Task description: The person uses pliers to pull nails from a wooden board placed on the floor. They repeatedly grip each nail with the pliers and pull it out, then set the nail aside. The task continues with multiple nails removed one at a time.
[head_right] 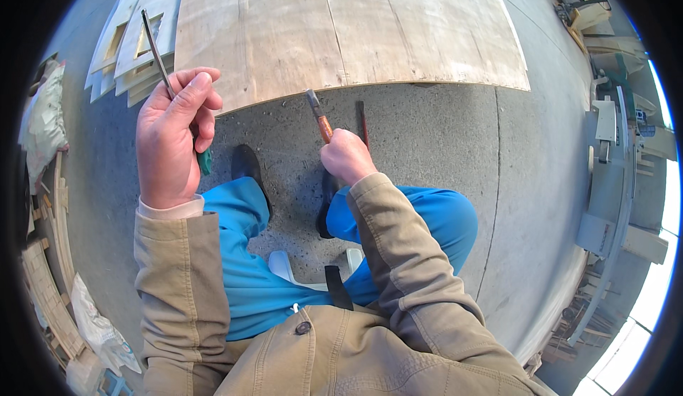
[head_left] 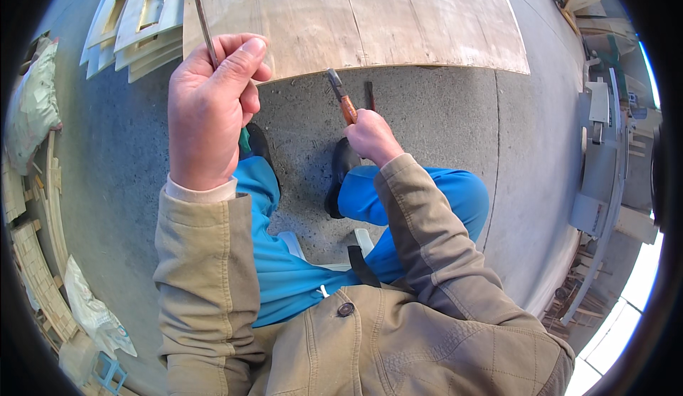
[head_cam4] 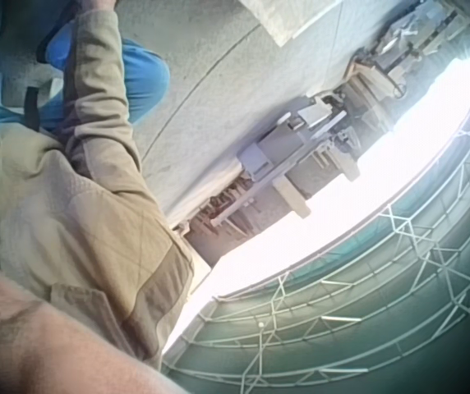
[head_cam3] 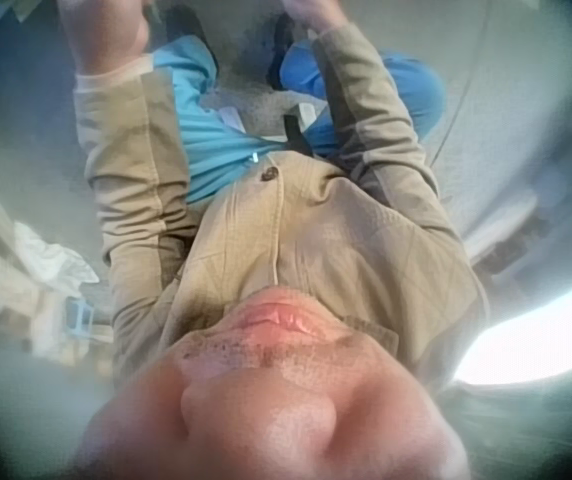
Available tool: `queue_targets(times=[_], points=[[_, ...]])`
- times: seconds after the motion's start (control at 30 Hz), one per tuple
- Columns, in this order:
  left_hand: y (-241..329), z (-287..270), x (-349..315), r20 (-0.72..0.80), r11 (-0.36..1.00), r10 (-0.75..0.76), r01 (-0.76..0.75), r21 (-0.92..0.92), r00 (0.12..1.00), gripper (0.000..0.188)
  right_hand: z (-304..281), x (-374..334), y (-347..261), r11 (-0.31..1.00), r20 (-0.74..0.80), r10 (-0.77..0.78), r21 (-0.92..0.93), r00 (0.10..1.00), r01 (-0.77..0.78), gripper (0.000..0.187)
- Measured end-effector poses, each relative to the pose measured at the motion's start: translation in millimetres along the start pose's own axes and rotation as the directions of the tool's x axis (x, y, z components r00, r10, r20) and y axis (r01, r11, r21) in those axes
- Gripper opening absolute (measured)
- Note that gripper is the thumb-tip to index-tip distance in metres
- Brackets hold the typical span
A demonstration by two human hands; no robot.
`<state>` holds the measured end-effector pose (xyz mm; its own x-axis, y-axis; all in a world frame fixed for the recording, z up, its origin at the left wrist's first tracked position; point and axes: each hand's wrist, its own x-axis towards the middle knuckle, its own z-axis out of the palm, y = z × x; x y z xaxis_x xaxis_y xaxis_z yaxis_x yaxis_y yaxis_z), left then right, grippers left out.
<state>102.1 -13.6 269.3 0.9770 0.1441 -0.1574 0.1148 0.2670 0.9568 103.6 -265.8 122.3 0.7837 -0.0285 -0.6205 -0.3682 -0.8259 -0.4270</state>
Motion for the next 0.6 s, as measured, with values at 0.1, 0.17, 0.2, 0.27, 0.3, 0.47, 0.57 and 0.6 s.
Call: queue_targets(times=[0.1,0.17,0.2,0.27,0.3,0.47,0.57,0.6], points=[[0.3,0.4,-0.2,-0.009,1.0,-0.002,0.002,0.006,1.0,0.016,-2.2,-0.4,-0.6,1.0,-0.007,-0.005,0.006,1.0,0.005,0.032],[-0.1,1.2,0.0,-0.019,1.0,-0.007,0.007,0.015,1.0,0.016,-3.6,0.2,-1.1,1.0,-0.002,0.005,-0.012,1.0,-0.005,0.031],[-0.4,1.5,0.0,-0.013,1.0,-0.004,0.004,0.015,1.0,0.016,-4.0,0.2,-1.2,1.0,-0.006,-0.002,-0.016,1.0,0.002,0.031],[-0.7,1.4,0.2,-0.005,1.0,0.002,-0.002,0.015,1.0,0.016,-3.7,0.2,-1.5,1.0,-0.011,-0.008,-0.024,1.0,0.008,0.031],[-0.9,1.1,0.5,-0.005,1.0,-0.004,0.004,0.025,1.0,0.018,-2.8,-0.2,-1.6,0.998,-0.037,-0.035,-0.049,0.999,0.033,0.031],[-2.8,-0.3,0.8,-0.001,0.999,-0.015,0.015,0.051,1.0,0.023,2.7,-1.9,-0.6,0.987,-0.142,-0.104,-0.139,0.984,0.084,0.028],[-3.2,-0.3,0.8,0.011,0.999,-0.013,0.012,0.049,1.0,0.024,3.6,0.5,0.4,0.971,-0.165,-0.162,-0.205,0.973,0.127,0.028],[-3.1,-0.1,0.8,0.012,0.999,-0.012,0.011,0.052,1.0,0.024,3.3,2.1,1.1,0.972,-0.158,-0.153,-0.203,0.976,0.12,0.028]])
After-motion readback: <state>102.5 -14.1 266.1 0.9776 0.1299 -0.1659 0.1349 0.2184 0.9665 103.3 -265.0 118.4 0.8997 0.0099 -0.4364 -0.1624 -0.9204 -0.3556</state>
